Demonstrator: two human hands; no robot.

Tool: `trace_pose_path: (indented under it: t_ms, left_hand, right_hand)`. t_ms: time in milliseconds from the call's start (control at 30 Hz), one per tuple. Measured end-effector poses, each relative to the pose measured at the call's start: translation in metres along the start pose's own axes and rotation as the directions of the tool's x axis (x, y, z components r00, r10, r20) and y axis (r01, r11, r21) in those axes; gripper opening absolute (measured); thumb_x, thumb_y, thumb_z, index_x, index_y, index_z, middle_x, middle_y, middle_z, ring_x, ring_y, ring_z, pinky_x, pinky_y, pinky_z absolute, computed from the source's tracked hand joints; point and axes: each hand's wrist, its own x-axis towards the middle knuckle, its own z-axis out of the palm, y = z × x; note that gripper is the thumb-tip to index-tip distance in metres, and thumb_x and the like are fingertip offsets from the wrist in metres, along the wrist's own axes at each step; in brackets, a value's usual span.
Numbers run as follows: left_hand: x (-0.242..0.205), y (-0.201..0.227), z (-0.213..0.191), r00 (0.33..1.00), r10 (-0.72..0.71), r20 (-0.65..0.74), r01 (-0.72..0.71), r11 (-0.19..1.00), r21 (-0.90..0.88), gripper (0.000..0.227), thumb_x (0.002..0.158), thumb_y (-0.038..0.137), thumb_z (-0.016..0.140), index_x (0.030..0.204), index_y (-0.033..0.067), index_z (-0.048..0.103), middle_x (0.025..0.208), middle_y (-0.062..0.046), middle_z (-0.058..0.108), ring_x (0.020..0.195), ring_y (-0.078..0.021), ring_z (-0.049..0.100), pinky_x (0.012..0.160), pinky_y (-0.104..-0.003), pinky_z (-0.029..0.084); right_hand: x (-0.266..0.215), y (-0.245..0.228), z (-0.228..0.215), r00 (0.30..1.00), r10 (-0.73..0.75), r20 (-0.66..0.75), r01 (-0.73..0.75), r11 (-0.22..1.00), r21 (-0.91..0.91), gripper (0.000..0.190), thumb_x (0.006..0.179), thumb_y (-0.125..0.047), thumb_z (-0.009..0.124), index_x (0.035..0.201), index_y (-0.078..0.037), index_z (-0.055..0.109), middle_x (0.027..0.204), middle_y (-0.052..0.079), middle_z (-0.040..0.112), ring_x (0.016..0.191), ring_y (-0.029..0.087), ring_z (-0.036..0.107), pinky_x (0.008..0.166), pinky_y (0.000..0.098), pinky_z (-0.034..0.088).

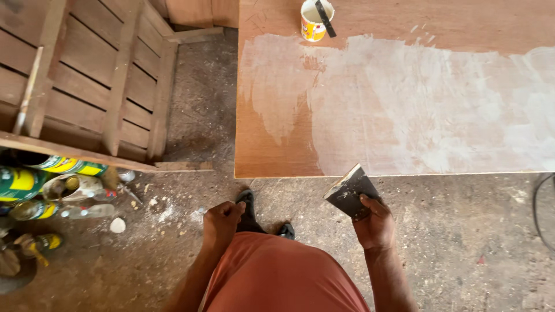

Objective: The person uses a putty knife and a spatula to apply putty from a cup onto a plywood board. They spread the substance across the surface and use a sanding block on the treated area.

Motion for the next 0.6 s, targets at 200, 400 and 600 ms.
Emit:
trace_pose_path:
  t_ms: [200,400,600]
  left_hand:
    - [-0.026,0.006,-0.006,0.977,0.188,-0.103,-0.179,0.98,0.089,0.019,0.09,0.019,0.071,0.099,0.0028,0.076,0.069,-0.007,0.07,0.058,-0.0111,0.061,0.052,-0.03,0.049]
    - [0.004,0.006,-0.008,0.972,0.216,-0.09,-0.209,0.975,0.078,0.035,0.086,0.015,0.074,0.119,0.0047,0.07,0.093,-0.011,0.076,0.075,-0.017,0.071,0.067,-0.032,0.06]
    - [0.059,0.004,-0.006,0.958,0.261,-0.121,-0.247,0.962,0.119,0.041,0.082,0.02,0.077,0.119,0.0031,0.069,0.106,-0.016,0.073,0.085,-0.0253,0.073,0.074,-0.039,0.059]
  right_hand:
    - [0.001,-0.008,-0.015,0.999,-0.034,0.004,0.034,0.999,0.011,0.034,0.091,0.002,0.057,0.124,0.006,0.065,0.113,0.016,0.072,0.109,0.028,0.068,0.103,0.043,0.052]
    - [0.025,-0.022,0.005,0.996,-0.09,0.018,0.091,0.981,-0.17,0.027,0.093,0.001,0.058,0.118,0.011,0.064,0.109,0.022,0.073,0.106,0.031,0.07,0.099,0.0427,0.054]
    - [0.066,-0.035,0.071,0.986,-0.146,0.081,0.158,0.97,-0.183,0.03,0.091,0.0,0.061,0.119,0.007,0.065,0.11,0.014,0.072,0.103,0.025,0.069,0.096,0.0377,0.056]
